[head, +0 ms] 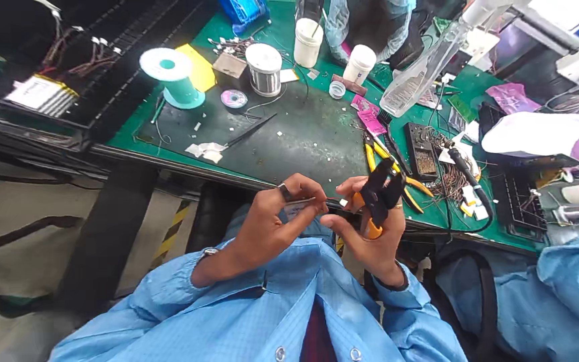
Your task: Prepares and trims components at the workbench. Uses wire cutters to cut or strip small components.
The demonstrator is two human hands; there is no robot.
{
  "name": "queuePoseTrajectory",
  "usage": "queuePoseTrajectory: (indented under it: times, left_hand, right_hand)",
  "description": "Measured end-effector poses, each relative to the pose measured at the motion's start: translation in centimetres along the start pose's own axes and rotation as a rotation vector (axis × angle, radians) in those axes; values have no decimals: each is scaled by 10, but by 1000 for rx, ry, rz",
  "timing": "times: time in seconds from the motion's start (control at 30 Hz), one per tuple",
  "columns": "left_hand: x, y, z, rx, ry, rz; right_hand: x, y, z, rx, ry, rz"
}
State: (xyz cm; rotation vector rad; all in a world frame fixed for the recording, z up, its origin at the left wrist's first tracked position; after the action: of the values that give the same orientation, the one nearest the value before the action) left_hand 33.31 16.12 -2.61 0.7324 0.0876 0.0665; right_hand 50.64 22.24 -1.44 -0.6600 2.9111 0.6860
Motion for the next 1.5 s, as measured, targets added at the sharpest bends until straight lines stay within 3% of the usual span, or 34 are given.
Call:
queuePoseTrajectory:
  times: [0.23, 0.43, 0.57, 0.7, 1.13, 1.5]
  left_hand:
    - [7, -1, 1, 93, 101, -3]
    - [6, 1, -3, -107, -252, -92]
    - [7, 4, -7, -235, -531, -57]
    - [14, 5, -4, -267, -594, -27]
    - [24, 4, 2, -132, -369, 0]
    - [28, 4, 5, -68, -256, 180]
  right_hand:
    - [0, 3, 5, 80, 214, 58]
    - [-2, 1, 3, 54, 247, 6]
    - [-8, 4, 6, 96, 351, -43]
    - [-14, 2, 3, 31, 263, -4]
    - [-18, -6, 4, -43, 183, 47]
    - [-10, -13, 4, -35, 193, 132]
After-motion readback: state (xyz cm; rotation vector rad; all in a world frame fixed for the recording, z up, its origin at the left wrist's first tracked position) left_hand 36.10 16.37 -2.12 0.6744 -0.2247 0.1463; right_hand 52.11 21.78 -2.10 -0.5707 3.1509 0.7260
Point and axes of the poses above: each hand's wrist, its own y-axis towards the middle knuckle, its own x-axis out of the palm, z = x × y, the point moved 3 cm from there along y, towards the middle knuckle, and after that the axes turned 15 degrees about x, right-handed, at the moved point
